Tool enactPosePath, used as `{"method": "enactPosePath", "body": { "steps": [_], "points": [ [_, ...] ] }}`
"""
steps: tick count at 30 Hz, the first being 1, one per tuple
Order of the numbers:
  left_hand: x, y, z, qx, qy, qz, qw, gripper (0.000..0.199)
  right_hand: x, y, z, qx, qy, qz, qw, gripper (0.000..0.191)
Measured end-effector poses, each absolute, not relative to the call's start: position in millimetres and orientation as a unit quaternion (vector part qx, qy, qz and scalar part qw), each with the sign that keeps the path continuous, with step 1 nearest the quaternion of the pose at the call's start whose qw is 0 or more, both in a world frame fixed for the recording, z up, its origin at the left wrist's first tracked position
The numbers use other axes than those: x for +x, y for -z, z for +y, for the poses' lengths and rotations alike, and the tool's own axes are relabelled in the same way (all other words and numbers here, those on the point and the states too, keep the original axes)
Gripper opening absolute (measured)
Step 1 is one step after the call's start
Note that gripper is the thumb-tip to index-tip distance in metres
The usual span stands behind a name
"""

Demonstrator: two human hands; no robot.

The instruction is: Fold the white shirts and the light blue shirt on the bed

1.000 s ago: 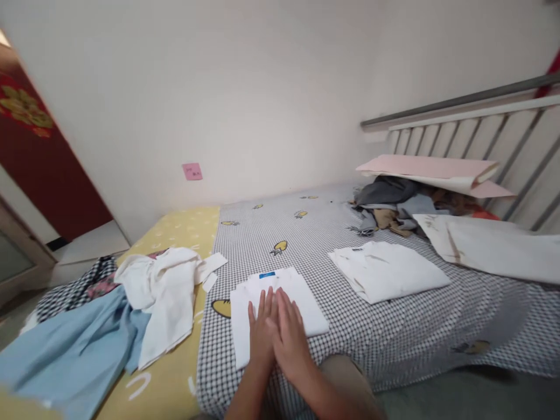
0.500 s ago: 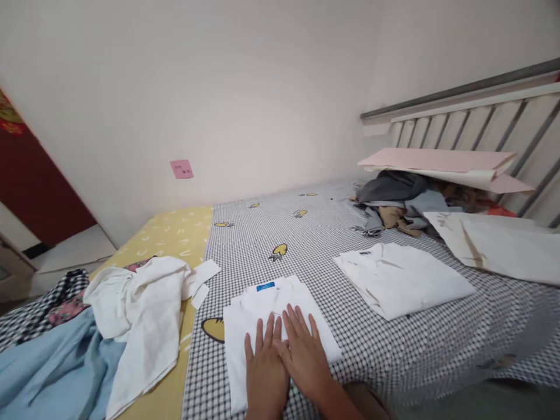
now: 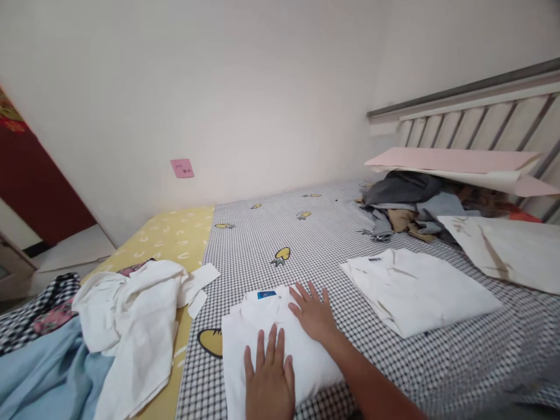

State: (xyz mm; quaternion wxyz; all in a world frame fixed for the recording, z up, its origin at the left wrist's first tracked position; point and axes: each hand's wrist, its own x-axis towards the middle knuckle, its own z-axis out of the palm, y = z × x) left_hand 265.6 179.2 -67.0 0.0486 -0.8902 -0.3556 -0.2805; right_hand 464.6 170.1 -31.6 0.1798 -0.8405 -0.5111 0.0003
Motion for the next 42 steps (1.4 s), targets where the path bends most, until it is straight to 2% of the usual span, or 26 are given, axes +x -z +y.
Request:
{"method": "enactPosePath", "body": {
  "steps": [5,14,18,21,24,27,32,35,42],
  "points": [
    [263.7,53.0,174.9,-0.896,0.251,-0.364,0.039,0.049,468.6,27.6,160.3,-0.846,-0.026,-0.51,0.156,0.06],
    [264.5,42.8,168.6,-0.896,0.229,-0.38,-0.026,0.047,461.4,60.5,54.8,-0.849,-0.014,-0.502,0.165,0.055],
    [265.7,44.6,167.5,-0.892,0.235,-0.384,-0.026,0.047,426.7,41.2,79.0,-0.838,0.058,-0.486,0.24,0.057],
    [263.8,39.8,168.1,-0.904,0.207,-0.372,-0.033,0.052,388.0,23.1,113.7,-0.774,0.011,-0.566,0.283,0.054],
    [258.5,34.1,167.7,-0.918,0.195,-0.342,-0.043,0.057,365.5,21.3,133.5,-0.769,-0.072,-0.583,0.253,0.05],
    [248.9,39.7,164.5,-0.914,0.232,-0.333,-0.03,0.055,365.6,30.9,135.3,-0.762,-0.061,-0.596,0.246,0.048],
    [225.4,74.8,157.9,-0.87,0.338,-0.348,0.088,0.048,370.6,40.8,130.7,-0.758,-0.045,-0.605,0.239,0.049],
    [216.9,84.1,161.5,-0.839,0.354,-0.393,0.127,0.046,365.3,40.8,132.3,-0.763,-0.023,-0.602,0.235,0.05],
    [224.0,51.1,206.6,-0.837,0.261,-0.48,0.018,0.046,360.2,38.5,132.5,-0.764,0.0,-0.598,0.242,0.048]
  ]
}}
